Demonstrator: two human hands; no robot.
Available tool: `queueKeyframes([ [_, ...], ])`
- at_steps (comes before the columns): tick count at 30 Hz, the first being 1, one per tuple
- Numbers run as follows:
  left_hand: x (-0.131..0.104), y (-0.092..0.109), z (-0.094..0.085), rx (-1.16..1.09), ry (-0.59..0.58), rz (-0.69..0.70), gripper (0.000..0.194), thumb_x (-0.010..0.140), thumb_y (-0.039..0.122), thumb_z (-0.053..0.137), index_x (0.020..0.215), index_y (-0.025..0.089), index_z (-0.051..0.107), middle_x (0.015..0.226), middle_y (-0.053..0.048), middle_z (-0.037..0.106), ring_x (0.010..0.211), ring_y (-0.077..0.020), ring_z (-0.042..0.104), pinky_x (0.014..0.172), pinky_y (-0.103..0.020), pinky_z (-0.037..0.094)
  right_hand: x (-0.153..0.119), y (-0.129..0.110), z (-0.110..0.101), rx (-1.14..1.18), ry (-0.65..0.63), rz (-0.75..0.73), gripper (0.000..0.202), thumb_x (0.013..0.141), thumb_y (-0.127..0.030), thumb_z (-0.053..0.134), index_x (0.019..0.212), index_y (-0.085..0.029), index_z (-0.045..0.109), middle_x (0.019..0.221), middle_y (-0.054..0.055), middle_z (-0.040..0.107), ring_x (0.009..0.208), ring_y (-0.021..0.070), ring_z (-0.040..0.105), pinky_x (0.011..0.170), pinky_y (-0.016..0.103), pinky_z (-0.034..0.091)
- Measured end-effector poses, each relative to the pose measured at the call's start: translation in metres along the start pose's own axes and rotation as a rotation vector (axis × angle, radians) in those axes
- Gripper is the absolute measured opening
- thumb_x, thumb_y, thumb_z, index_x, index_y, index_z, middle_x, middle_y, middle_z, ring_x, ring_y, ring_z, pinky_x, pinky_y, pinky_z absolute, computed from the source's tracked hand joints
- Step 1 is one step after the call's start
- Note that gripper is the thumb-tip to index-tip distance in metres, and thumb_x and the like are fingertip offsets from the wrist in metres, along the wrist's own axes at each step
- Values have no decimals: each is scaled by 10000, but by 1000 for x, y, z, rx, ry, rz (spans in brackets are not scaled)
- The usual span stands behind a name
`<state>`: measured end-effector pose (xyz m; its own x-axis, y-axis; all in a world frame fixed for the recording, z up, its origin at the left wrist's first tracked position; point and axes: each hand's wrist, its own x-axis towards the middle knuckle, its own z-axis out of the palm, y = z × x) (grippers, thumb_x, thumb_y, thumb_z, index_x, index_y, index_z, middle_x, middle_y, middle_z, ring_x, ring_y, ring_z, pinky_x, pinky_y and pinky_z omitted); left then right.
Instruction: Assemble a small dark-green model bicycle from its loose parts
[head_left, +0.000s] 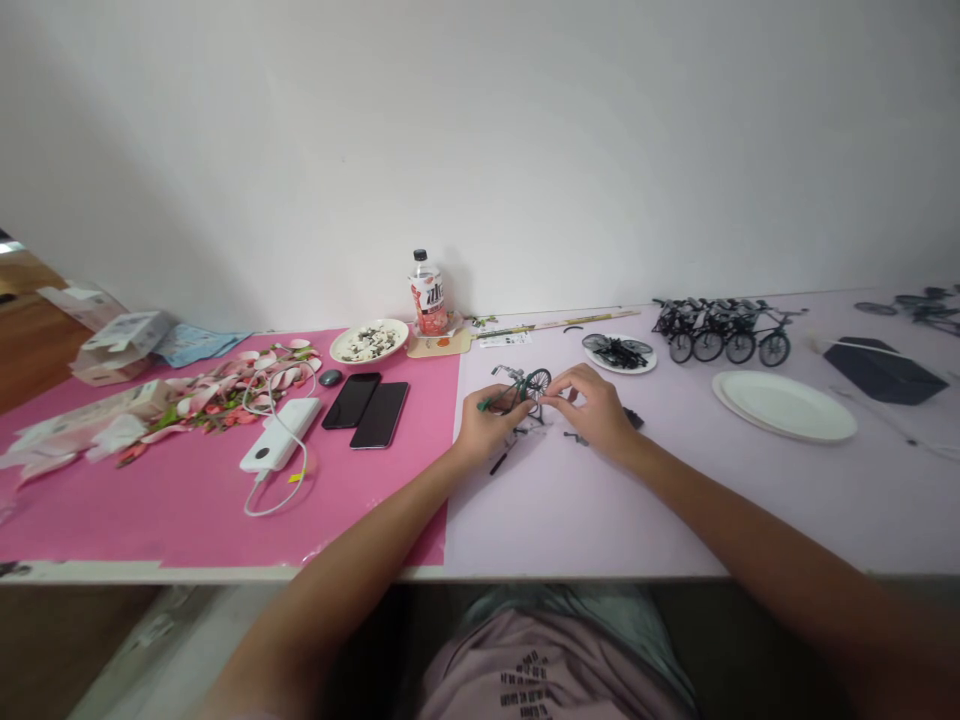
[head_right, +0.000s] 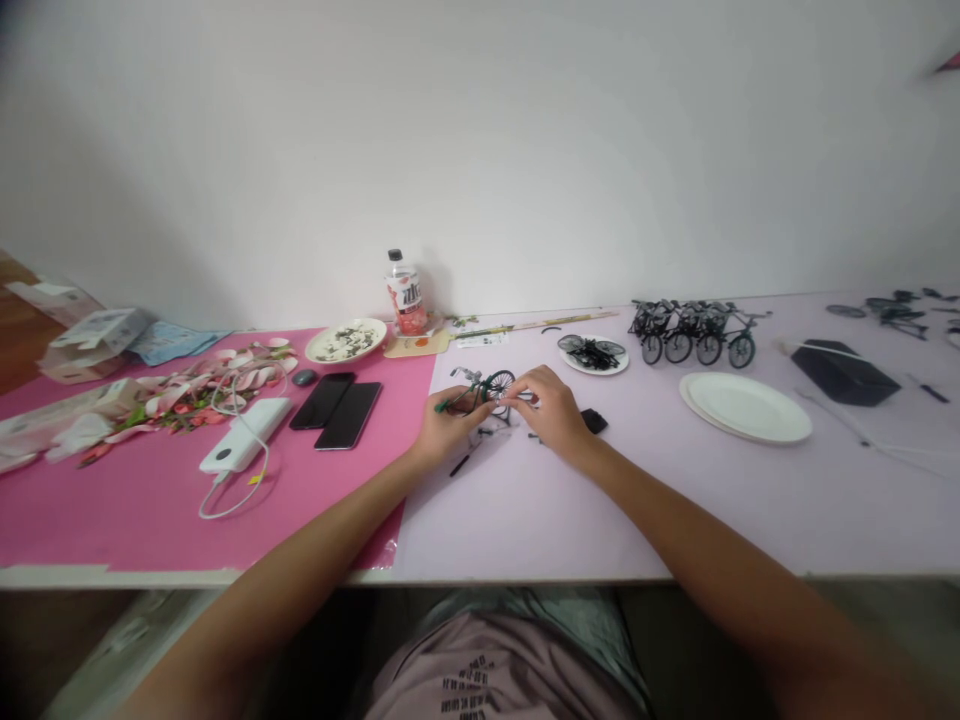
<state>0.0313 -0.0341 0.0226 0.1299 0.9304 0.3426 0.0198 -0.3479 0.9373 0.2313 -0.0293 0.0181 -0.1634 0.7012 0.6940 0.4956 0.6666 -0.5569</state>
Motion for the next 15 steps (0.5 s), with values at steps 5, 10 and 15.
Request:
queueKeyframes([
  [5,-1,4,-1,42,8,28,476,713,567,881,622,171,634,647,-2,559,632,-130,471,629,-272,402,-1,1,1,17,44,-16,323,957,-513,728,772,-252,678,833,78,730,842,259,648,655,393,553],
  [10,-2,5,-1,51,19,32,437,732,544,870,636,172,663,683,-22,614,669,-150,533,669,-273,443,-2,0,1,-25,39,60,301,941,-521,738,826,-246,693,864,74,720,808,240,648,661,383,557],
  [15,-2,4,-2,74,23,52,385,747,515,864,681,169,711,722,-35,662,699,-163,573,708,-276,469,-2,0,1,-87,23,39,328,977,-501,689,772,-245,665,823,74,720,795,241,620,650,372,519],
])
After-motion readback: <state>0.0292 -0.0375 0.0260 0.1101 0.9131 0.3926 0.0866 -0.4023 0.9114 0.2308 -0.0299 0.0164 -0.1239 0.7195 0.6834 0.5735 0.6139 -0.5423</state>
